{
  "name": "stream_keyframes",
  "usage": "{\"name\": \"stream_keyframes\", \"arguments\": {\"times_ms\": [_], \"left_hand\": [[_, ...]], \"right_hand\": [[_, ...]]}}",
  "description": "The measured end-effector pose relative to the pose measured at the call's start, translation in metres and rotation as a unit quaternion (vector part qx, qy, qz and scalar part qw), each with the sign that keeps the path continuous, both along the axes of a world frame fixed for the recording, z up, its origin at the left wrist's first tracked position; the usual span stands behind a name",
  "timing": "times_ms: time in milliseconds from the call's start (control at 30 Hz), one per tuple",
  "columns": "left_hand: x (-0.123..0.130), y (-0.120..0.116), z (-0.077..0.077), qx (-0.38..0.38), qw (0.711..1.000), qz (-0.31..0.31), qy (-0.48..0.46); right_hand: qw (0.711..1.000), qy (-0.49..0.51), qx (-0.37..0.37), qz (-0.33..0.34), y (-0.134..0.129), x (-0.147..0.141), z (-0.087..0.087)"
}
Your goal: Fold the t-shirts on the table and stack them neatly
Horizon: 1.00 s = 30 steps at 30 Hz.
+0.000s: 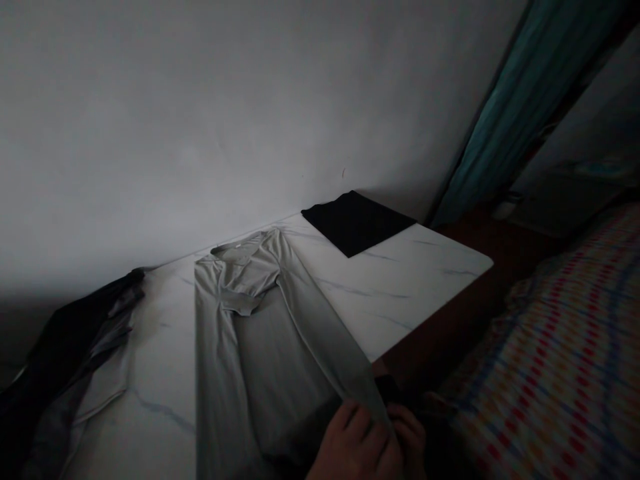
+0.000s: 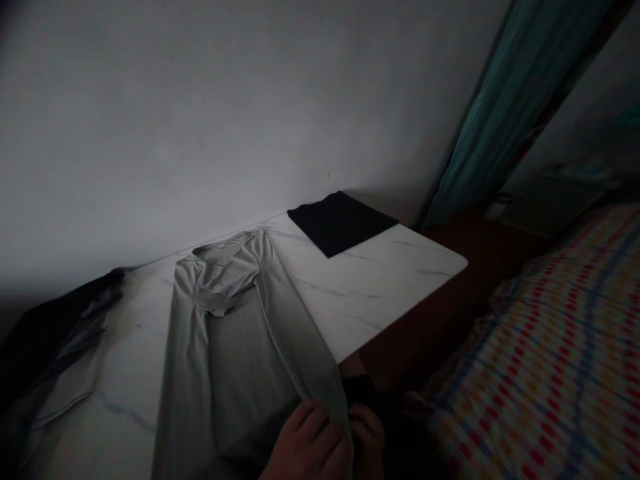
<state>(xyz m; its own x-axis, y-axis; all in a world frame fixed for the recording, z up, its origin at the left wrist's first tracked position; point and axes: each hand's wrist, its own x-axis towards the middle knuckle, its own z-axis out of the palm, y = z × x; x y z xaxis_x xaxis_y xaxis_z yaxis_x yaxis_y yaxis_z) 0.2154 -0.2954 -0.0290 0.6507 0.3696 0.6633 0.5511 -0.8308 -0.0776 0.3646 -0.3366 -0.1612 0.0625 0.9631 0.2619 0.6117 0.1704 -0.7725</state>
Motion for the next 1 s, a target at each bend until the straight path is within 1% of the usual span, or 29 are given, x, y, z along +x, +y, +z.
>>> {"name": "stream_keyframes", "arguments": {"times_ms": [33,67,100,133,167,200,267,333,433,500,567,600,633,667,700,733,767,800,833,867,933,967,1000], "left_hand": [[-0.001,-0.001,-0.003,0.010,1.000,-0.009,-0.017],[-0.002,-0.003,-0.007,0.017,0.999,-0.017,-0.034],[-0.004,-0.005,-0.010,0.020,0.998,-0.022,-0.048],[-0.006,-0.007,-0.013,0.020,0.998,-0.023,-0.058],[-0.009,-0.009,-0.016,0.016,0.998,-0.021,-0.064],[-0.012,-0.011,-0.019,0.012,0.998,-0.018,-0.066],[-0.019,-0.015,-0.024,0.001,0.998,-0.013,-0.065],[-0.027,-0.019,-0.032,-0.010,0.998,-0.012,-0.067],[-0.037,-0.026,-0.050,-0.031,0.996,-0.008,-0.081],[-0.042,-0.033,-0.064,-0.078,0.989,0.017,-0.126],[-0.043,-0.042,-0.078,-0.142,0.970,0.059,-0.186],[-0.041,-0.047,-0.083,-0.185,0.951,0.087,-0.232],[-0.038,-0.052,-0.088,-0.237,0.920,0.118,-0.288],[-0.033,-0.055,-0.090,-0.296,0.875,0.152,-0.351],[-0.028,-0.057,-0.092,-0.358,0.817,0.182,-0.414],[-0.022,-0.057,-0.092,-0.421,0.749,0.201,-0.471],[-0.016,-0.056,-0.091,-0.479,0.685,0.206,-0.510],[-0.011,-0.052,-0.089,-0.527,0.639,0.199,-0.524],[-0.006,-0.048,-0.086,-0.567,0.610,0.185,-0.521],[-0.003,-0.043,-0.084,-0.601,0.593,0.171,-0.508],[0.001,-0.035,-0.081,-0.649,0.575,0.162,-0.472],[0.001,-0.034,-0.080,-0.662,0.570,0.167,-0.457],[-0.001,-0.034,-0.080,-0.671,0.568,0.173,-0.443]], "right_hand": [[0.997,0.016,0.057,-0.055,0.006,-0.002,-0.001],[0.985,0.037,0.126,-0.113,0.012,-0.005,0.000],[0.967,0.057,0.194,-0.156,0.016,-0.007,0.003],[0.950,0.071,0.251,-0.174,0.019,-0.010,0.008],[0.941,0.075,0.287,-0.164,0.021,-0.011,0.014],[0.942,0.069,0.301,-0.130,0.022,-0.011,0.020],[0.948,0.041,0.310,-0.061,0.022,-0.008,0.031],[0.948,0.011,0.316,-0.027,0.020,0.001,0.037],[0.952,-0.036,0.304,0.000,0.016,0.018,0.034],[0.956,-0.064,0.285,0.030,0.012,0.028,0.028],[0.960,-0.074,0.263,0.065,0.007,0.035,0.022],[0.962,-0.072,0.252,0.077,0.005,0.037,0.019],[0.965,-0.064,0.241,0.084,0.003,0.039,0.017],[0.968,-0.053,0.230,0.088,0.000,0.040,0.016],[0.971,-0.039,0.217,0.093,-0.002,0.040,0.016],[0.975,-0.021,0.199,0.097,-0.003,0.039,0.016],[0.980,0.006,0.173,0.101,-0.004,0.038,0.017],[0.983,0.045,0.141,0.105,-0.005,0.037,0.018],[0.984,0.100,0.105,0.105,-0.004,0.035,0.019],[0.980,0.162,0.059,0.101,-0.001,0.033,0.020],[0.958,0.275,-0.033,0.077,0.011,0.028,0.022],[0.946,0.308,-0.077,0.072,0.019,0.026,0.023],[0.936,0.321,-0.122,0.075,0.028,0.024,0.023]]}}
